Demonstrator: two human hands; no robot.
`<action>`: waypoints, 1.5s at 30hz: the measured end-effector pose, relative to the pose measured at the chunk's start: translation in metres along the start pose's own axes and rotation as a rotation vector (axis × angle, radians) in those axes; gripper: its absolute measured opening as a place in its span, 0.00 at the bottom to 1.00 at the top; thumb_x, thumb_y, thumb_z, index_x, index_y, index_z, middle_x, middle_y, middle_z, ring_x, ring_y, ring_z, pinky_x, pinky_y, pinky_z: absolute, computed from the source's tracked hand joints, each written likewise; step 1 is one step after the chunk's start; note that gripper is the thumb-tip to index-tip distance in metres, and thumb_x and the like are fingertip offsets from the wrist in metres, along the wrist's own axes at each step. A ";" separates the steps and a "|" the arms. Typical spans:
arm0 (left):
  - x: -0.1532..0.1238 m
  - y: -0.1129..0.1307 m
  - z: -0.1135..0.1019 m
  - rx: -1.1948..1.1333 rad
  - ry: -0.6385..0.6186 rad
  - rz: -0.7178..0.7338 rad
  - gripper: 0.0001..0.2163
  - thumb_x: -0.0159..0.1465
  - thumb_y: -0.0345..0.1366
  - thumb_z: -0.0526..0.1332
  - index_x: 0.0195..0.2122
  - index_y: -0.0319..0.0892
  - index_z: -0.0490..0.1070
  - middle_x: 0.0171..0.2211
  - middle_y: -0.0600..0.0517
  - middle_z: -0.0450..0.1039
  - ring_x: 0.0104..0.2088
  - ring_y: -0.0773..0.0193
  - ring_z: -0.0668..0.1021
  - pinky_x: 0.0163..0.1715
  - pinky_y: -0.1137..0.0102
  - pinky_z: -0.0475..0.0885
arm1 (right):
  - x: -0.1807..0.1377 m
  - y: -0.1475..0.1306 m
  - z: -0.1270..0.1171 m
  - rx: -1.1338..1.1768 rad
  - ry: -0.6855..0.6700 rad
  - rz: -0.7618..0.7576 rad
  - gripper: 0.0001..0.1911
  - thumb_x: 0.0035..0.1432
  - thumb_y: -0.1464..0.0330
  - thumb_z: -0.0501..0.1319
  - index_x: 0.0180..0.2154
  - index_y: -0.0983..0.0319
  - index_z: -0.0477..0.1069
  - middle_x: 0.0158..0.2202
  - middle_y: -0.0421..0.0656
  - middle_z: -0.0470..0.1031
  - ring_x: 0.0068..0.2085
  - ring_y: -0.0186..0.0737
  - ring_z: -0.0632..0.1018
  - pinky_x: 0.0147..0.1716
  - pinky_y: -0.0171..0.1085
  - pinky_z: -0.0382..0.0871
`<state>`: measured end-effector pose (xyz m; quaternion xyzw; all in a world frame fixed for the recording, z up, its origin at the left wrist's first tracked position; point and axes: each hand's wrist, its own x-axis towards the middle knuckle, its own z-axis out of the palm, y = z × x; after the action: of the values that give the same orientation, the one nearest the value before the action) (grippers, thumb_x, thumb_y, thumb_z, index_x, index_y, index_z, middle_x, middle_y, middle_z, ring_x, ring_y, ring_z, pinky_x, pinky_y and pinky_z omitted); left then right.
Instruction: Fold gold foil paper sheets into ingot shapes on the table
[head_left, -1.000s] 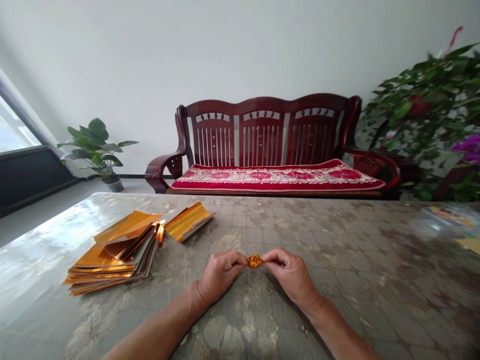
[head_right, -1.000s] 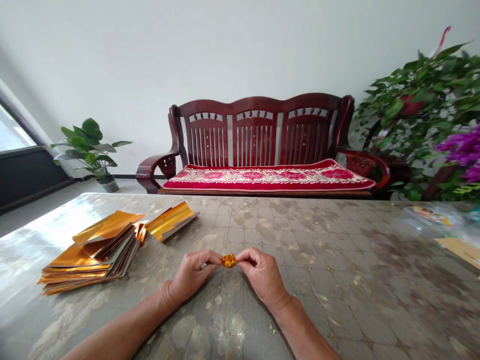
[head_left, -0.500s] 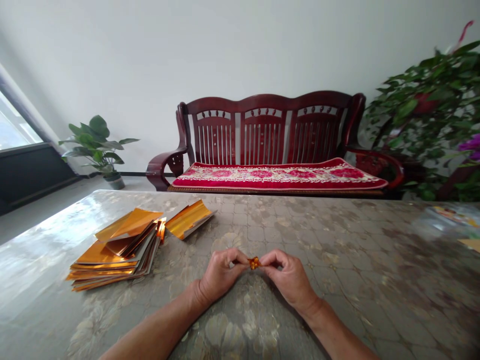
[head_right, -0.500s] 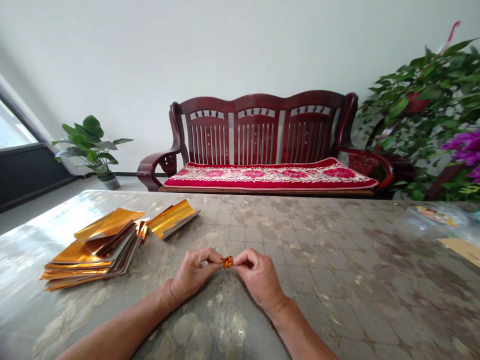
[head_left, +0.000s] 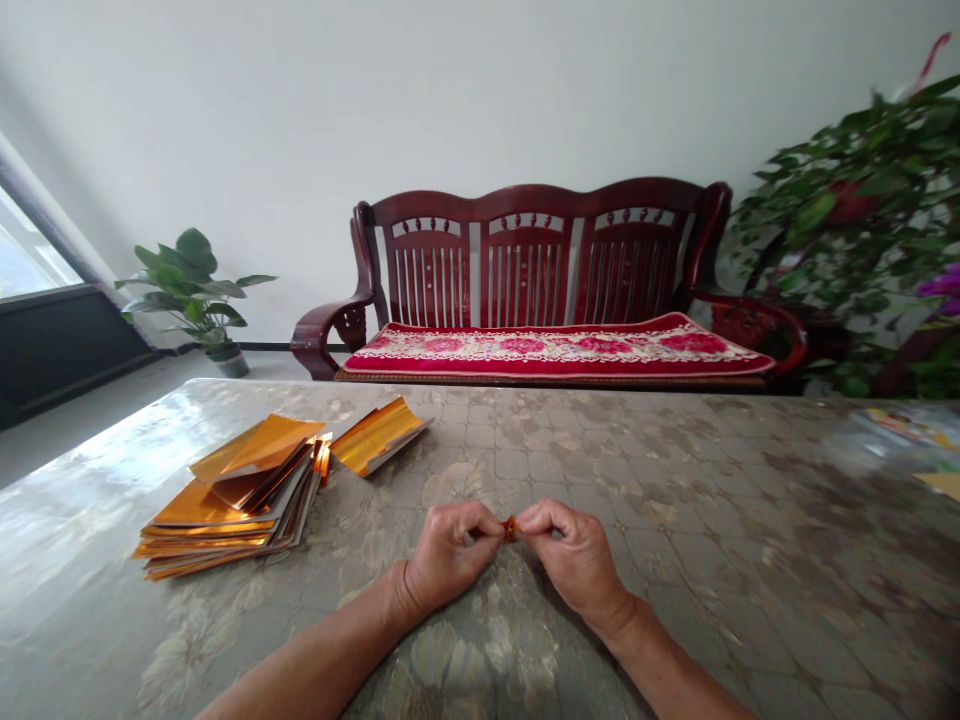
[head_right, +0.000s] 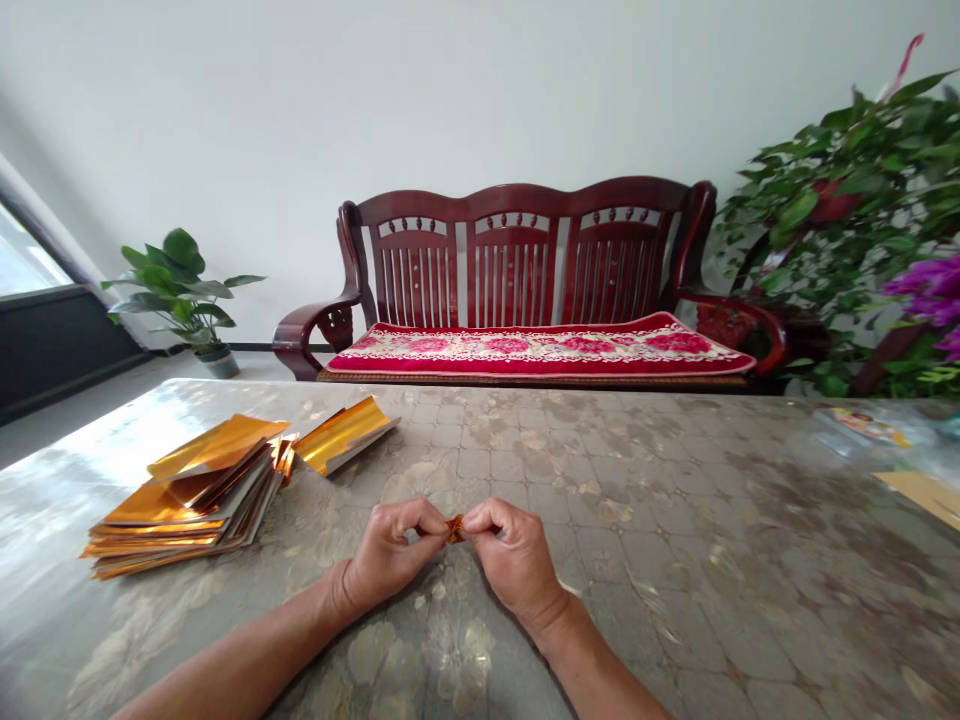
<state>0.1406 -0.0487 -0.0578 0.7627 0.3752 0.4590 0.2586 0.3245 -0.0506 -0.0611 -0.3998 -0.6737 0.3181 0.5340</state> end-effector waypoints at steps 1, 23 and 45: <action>0.001 0.000 0.000 -0.006 0.004 0.001 0.08 0.59 0.25 0.61 0.23 0.41 0.71 0.23 0.55 0.76 0.25 0.70 0.77 0.29 0.77 0.69 | 0.000 0.000 0.000 -0.002 0.005 0.005 0.08 0.55 0.71 0.63 0.23 0.59 0.72 0.27 0.40 0.79 0.30 0.36 0.80 0.32 0.32 0.73; 0.012 -0.024 -0.013 0.004 -0.034 -0.181 0.05 0.59 0.33 0.64 0.37 0.42 0.75 0.32 0.54 0.77 0.29 0.69 0.76 0.31 0.75 0.71 | 0.009 0.010 -0.014 -0.106 -0.032 0.131 0.06 0.54 0.70 0.62 0.37 0.59 0.75 0.33 0.39 0.79 0.34 0.37 0.79 0.37 0.35 0.72; 0.014 -0.027 -0.004 -0.468 -0.039 -0.420 0.18 0.55 0.44 0.69 0.43 0.39 0.77 0.28 0.51 0.80 0.25 0.64 0.79 0.29 0.70 0.76 | 0.014 0.020 -0.013 0.059 0.056 0.282 0.08 0.47 0.67 0.64 0.32 0.61 0.73 0.28 0.41 0.79 0.29 0.38 0.79 0.31 0.35 0.72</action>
<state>0.1321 -0.0215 -0.0684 0.5968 0.4038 0.4548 0.5234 0.3391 -0.0286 -0.0688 -0.4836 -0.5859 0.3982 0.5142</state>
